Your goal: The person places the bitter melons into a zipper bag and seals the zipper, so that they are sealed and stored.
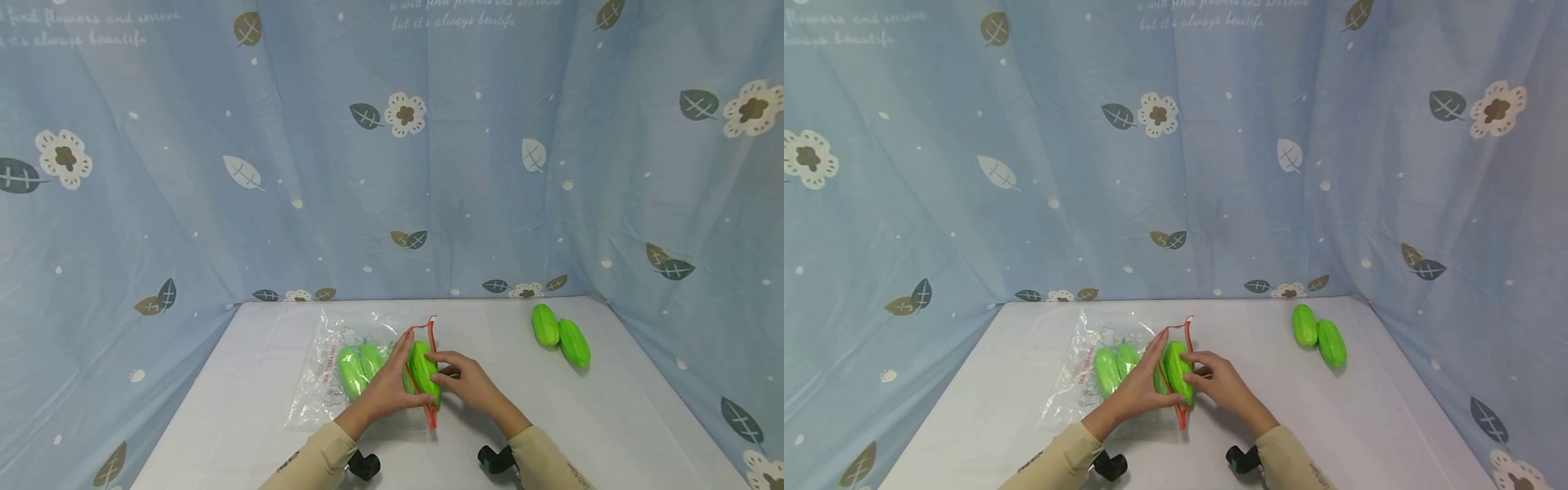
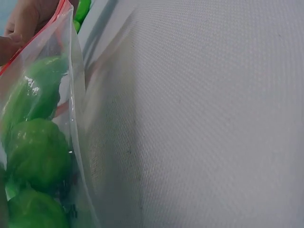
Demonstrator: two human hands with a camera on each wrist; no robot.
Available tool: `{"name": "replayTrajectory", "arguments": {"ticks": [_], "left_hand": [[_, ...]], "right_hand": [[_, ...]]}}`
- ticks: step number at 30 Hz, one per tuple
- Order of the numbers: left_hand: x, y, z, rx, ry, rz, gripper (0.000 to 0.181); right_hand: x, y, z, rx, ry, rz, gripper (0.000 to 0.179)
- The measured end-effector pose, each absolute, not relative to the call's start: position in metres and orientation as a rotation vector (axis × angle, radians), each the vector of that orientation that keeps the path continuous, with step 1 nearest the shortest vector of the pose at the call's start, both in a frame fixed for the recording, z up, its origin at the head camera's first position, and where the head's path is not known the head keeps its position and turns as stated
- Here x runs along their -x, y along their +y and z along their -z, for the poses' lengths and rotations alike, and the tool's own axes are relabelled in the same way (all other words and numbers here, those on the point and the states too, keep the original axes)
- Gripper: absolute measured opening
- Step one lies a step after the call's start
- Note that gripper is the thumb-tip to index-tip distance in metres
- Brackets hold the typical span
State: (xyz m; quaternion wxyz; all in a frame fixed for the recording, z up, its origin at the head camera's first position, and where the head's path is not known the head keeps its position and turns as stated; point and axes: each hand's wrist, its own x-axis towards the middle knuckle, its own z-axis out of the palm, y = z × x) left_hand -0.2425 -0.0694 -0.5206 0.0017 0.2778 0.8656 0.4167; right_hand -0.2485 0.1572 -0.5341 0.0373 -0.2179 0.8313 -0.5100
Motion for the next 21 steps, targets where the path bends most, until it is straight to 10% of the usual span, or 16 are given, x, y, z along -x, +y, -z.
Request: {"name": "replayTrajectory", "arguments": {"ticks": [21], "left_hand": [[0.24,-0.068,0.519,-0.842,2.712,-1.304,0.123]], "right_hand": [[0.249,0.143,0.535,0.683,2.595,1.47,0.043]]}}
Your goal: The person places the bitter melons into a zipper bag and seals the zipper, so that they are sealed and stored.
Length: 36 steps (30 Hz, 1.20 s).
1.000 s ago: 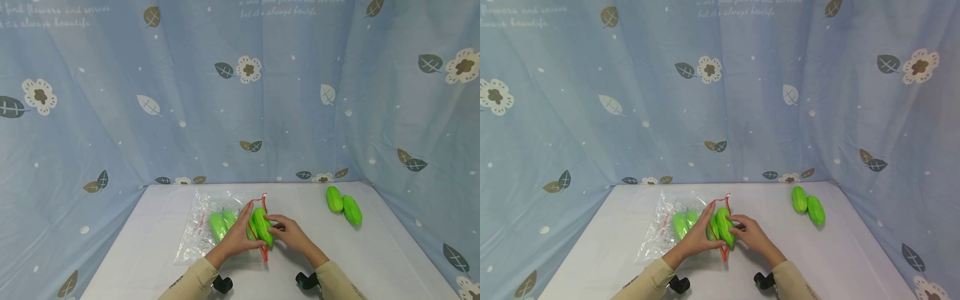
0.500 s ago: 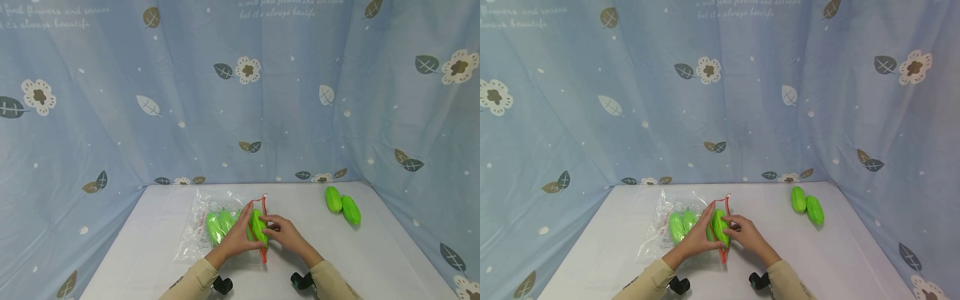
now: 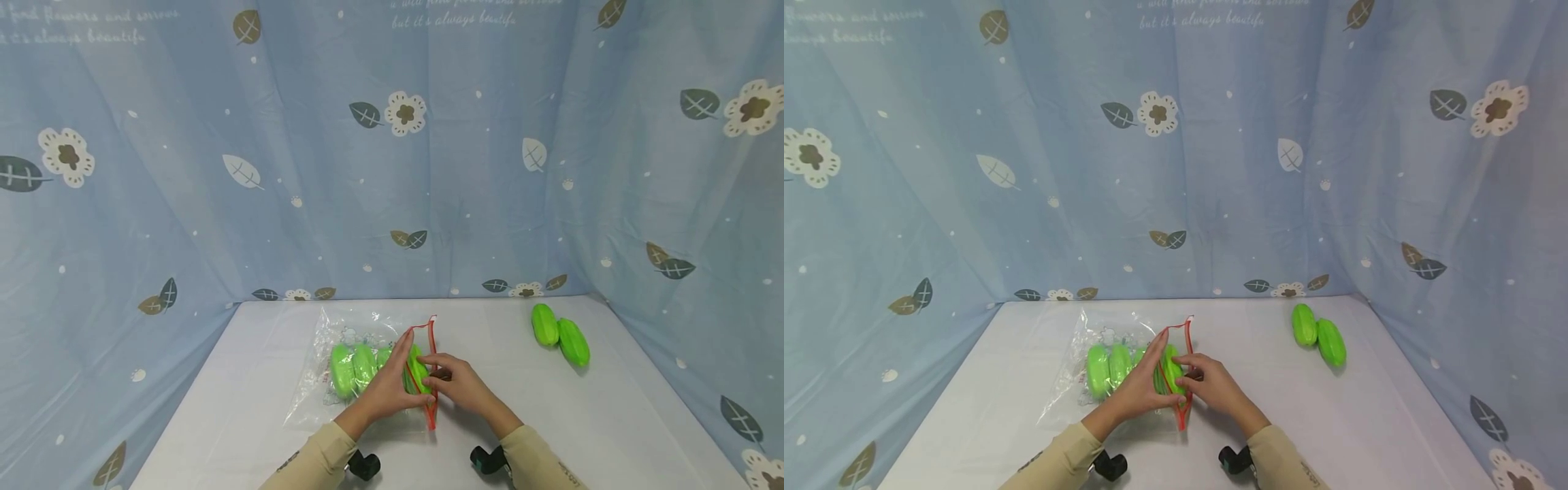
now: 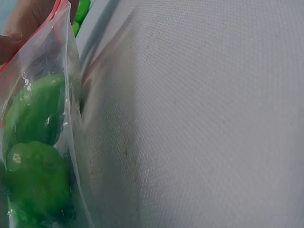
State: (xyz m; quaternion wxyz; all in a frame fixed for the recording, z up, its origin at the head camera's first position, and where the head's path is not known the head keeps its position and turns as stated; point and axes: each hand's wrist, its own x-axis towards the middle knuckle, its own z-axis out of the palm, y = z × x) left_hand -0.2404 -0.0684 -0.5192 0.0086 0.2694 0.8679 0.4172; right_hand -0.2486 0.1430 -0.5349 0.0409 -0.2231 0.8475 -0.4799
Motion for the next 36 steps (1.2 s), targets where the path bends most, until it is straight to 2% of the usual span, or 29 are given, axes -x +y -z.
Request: {"name": "replayTrajectory", "arguments": {"ticks": [36], "left_hand": [[0.2399,-0.072,0.5198,-0.81,2.705,-1.271,0.125]], "right_hand": [[0.2458,0.1491,0.5407,0.63,2.626,1.411,0.044]]}}
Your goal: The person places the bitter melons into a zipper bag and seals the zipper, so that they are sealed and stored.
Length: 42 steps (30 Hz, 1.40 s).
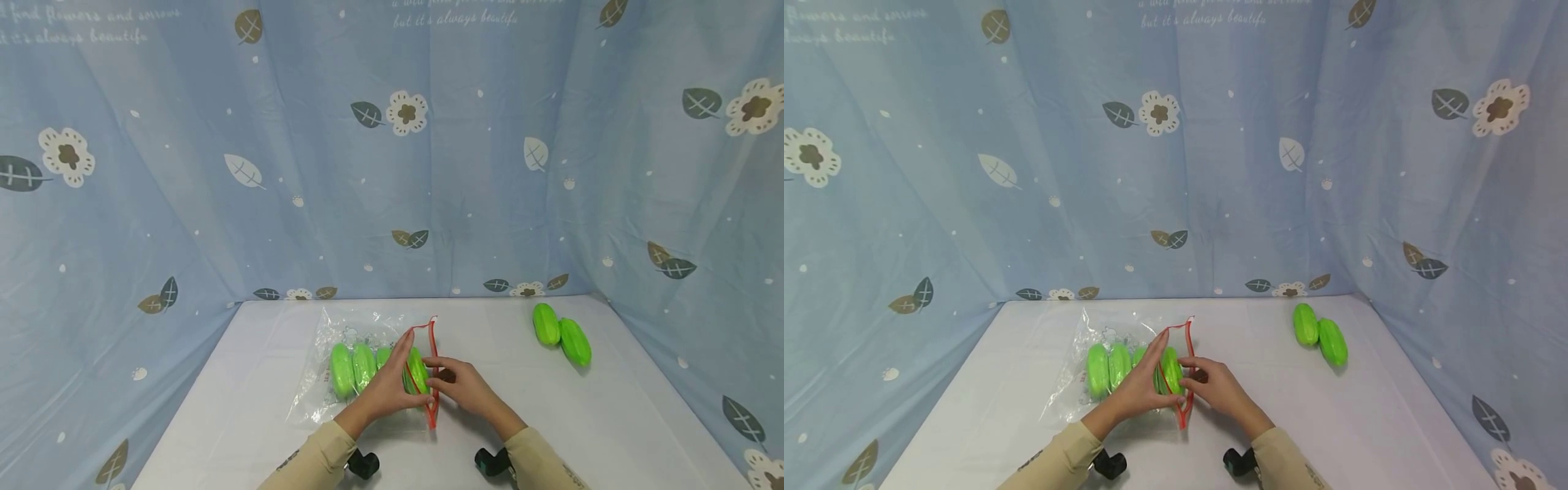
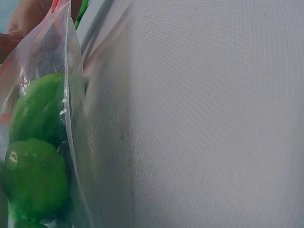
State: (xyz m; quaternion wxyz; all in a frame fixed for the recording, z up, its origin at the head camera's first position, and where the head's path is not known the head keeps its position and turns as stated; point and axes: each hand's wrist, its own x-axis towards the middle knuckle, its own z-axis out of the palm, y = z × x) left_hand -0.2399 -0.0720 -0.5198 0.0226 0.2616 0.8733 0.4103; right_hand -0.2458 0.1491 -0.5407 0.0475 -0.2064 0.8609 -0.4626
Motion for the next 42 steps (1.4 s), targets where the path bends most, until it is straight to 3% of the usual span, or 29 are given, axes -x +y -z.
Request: {"name": "replayTrajectory", "arguments": {"ticks": [42], "left_hand": [[0.24,-0.072,0.52,-0.813,2.726,-1.225,0.124]], "right_hand": [[0.242,0.205,0.542,0.507,2.773,1.399,0.036]]}}
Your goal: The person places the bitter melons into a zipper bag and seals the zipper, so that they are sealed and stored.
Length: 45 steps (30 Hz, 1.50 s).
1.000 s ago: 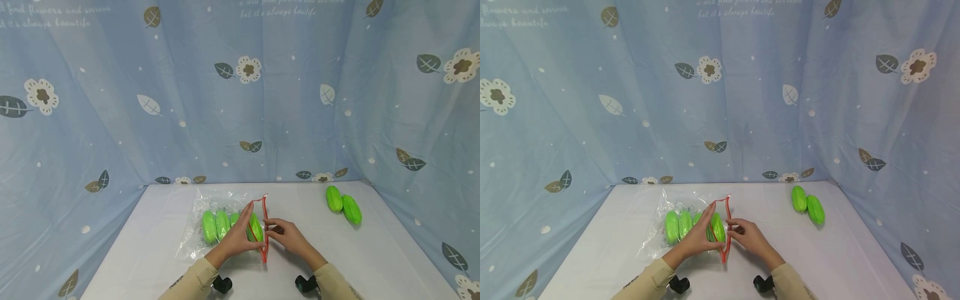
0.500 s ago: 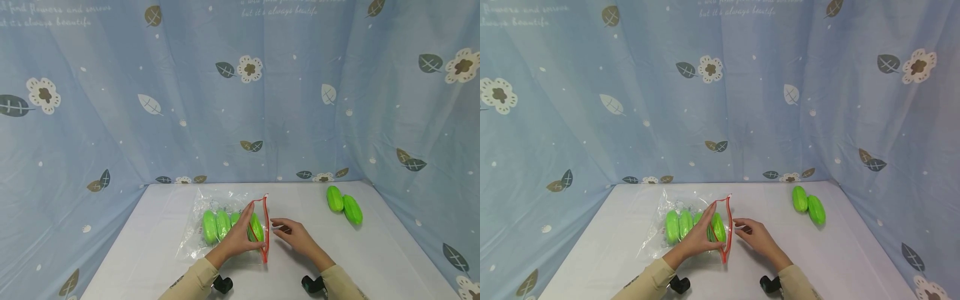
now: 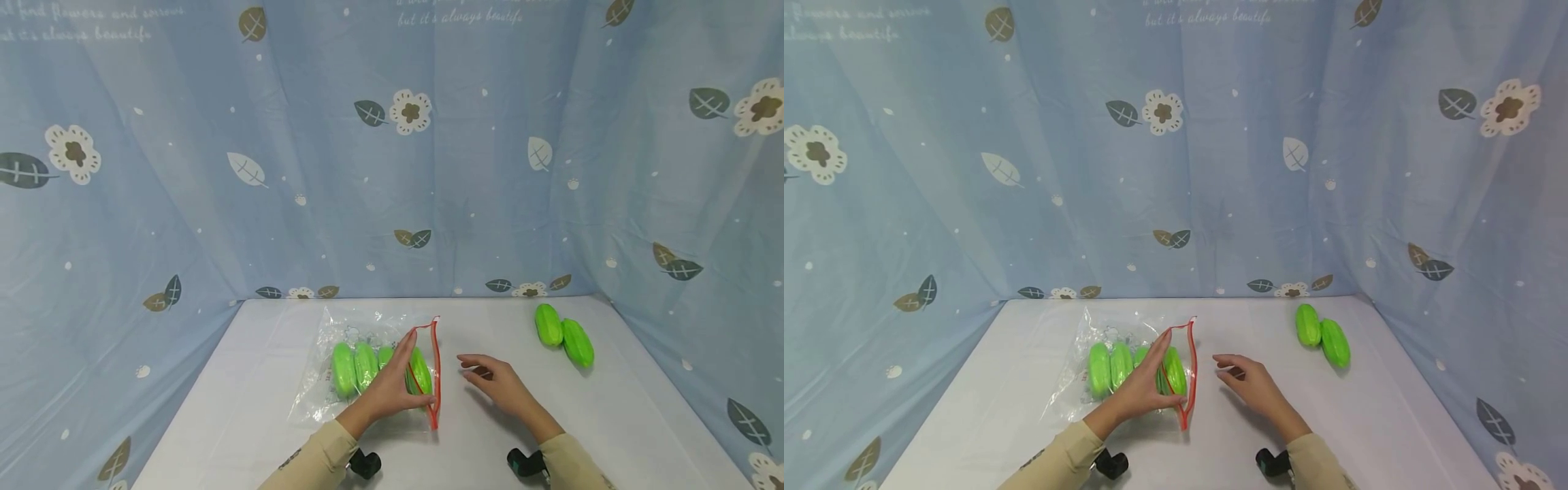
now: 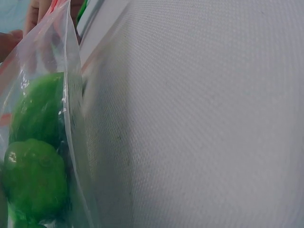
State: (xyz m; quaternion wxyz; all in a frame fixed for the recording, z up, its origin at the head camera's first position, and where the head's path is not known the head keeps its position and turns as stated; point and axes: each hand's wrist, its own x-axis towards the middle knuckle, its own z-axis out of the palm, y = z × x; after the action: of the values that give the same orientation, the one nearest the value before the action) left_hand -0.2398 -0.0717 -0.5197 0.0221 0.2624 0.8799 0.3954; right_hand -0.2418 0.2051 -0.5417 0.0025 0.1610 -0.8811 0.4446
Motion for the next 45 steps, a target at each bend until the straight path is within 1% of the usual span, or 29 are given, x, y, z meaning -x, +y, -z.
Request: {"name": "replayTrajectory", "arguments": {"ticks": [10,21,39,45], "left_hand": [[0.24,-0.071,0.521,-0.832,2.738,-1.213,0.125],[0.24,-0.072,0.522,-0.817,2.736,-1.213,0.124],[0.241,-0.071,0.523,-0.786,2.733,-1.213,0.124],[0.241,-0.072,0.524,-0.801,2.734,-1.21,0.124]], "right_hand": [[0.243,0.226,0.542,-0.477,-2.752,-1.342,0.033],[0.245,0.25,0.541,-0.417,-2.773,-1.317,0.036],[0.249,0.273,0.541,-0.386,-2.711,-1.191,0.04],[0.252,0.283,0.536,-0.321,-2.696,-1.138,0.041]]}}
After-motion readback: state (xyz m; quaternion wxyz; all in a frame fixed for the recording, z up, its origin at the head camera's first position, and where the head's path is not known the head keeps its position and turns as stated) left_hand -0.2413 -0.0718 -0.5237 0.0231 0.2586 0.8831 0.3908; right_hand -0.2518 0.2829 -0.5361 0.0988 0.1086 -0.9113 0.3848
